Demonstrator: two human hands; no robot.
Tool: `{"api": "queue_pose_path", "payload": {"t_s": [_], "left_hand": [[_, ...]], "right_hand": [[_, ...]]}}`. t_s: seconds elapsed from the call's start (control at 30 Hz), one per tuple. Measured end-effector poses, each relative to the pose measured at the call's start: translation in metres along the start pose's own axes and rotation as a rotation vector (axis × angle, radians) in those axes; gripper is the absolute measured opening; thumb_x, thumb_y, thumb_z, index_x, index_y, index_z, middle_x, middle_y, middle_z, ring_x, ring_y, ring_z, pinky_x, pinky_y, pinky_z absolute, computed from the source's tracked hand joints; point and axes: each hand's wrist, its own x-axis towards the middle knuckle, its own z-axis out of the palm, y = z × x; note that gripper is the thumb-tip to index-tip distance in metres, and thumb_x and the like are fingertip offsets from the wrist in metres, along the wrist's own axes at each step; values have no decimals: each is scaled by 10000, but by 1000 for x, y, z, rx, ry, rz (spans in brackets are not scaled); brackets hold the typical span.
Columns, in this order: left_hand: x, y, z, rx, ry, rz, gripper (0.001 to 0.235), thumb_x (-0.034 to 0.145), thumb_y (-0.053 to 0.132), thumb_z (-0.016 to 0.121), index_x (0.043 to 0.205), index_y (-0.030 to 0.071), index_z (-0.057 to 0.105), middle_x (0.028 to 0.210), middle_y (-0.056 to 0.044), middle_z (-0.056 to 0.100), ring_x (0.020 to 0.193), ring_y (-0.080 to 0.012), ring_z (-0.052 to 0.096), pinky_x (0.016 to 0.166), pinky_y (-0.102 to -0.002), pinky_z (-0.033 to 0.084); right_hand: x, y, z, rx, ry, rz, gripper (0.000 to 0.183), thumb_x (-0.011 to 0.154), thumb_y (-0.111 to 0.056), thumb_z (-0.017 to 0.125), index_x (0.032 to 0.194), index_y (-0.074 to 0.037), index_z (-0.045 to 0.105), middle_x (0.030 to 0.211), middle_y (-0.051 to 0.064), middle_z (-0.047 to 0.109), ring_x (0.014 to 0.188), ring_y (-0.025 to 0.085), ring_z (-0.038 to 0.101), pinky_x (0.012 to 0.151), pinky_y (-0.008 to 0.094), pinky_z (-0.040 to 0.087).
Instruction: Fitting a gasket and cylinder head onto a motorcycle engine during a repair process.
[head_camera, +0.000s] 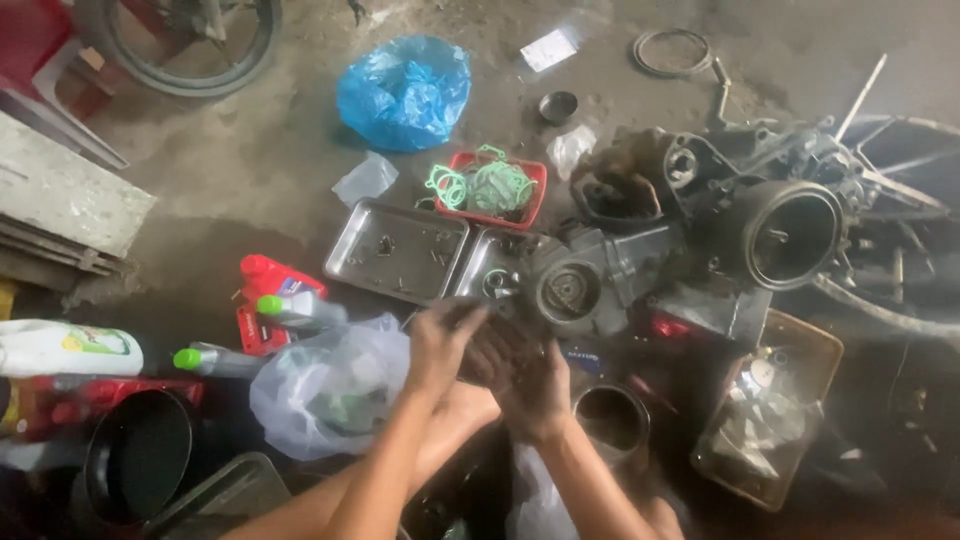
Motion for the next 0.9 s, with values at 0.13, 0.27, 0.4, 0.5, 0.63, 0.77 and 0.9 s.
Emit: {"api": "queue_pose_path", "payload": {"t_s": [0.13, 0.27, 0.4, 0.5, 0.63, 0.77, 0.9], "left_hand": [[16, 14, 8, -338, 2, -44, 373, 661, 382, 650, 915, 109, 670, 930, -58, 697, 891, -195, 653, 855, -323, 472], [36, -2, 23, -537, -20, -140, 234, 663, 195, 704, 874, 97, 675, 802, -56, 681, 731, -149, 614, 734, -244, 446], [45, -12, 33, -702, -80, -99, 178, 658, 129, 709, 820, 70, 667, 867, -89, 674, 816, -231, 630, 804, -326, 481], [44, -1, 30, -815, -125, -142, 165, 678, 93, 691, 819, 28, 636, 859, -124, 643, 809, -270, 614, 790, -342, 492], [46, 5, 29, -689, -114, -195, 224, 642, 168, 714, 829, 64, 647, 891, -107, 665, 847, -247, 625, 806, -325, 484], [46, 0, 30, -577, -109, -192, 299, 638, 236, 694, 886, 70, 673, 821, -73, 671, 762, -192, 613, 717, -280, 442], [47, -26, 46, -98, 186, 297, 153, 753, 79, 631, 879, 140, 695, 820, -12, 704, 744, -105, 673, 650, -210, 490]], "right_hand": [[2, 8, -8, -174, -165, -29, 734, 704, -450, 399, 1300, -24, 366, 1375, 211, 358, 1269, 330, 330, 1038, 461, 244], [3, 7, -7, -90, -13, 36, 662, 733, -476, 416, 1251, -63, 427, 1294, 141, 453, 1198, 294, 412, 988, 438, 307], [5, 4, -3, -142, 3, -15, 628, 782, -437, 374, 1266, -37, 402, 1295, 166, 438, 1197, 293, 404, 1009, 401, 297], [7, 4, -12, -162, 38, 58, 686, 732, -498, 352, 1272, -77, 384, 1291, 150, 431, 1191, 309, 390, 1004, 474, 266], [-1, 7, 5, -153, 103, 33, 611, 798, -455, 355, 1261, -67, 447, 1282, 121, 479, 1163, 259, 441, 987, 382, 310], [1, 6, -2, -132, 51, 22, 629, 799, -490, 362, 1242, -58, 474, 1227, 141, 509, 1067, 292, 490, 913, 425, 362], [16, 5, -26, -98, -77, 28, 657, 735, -481, 459, 1222, -40, 467, 1220, 141, 499, 1115, 263, 466, 954, 372, 349]]}}
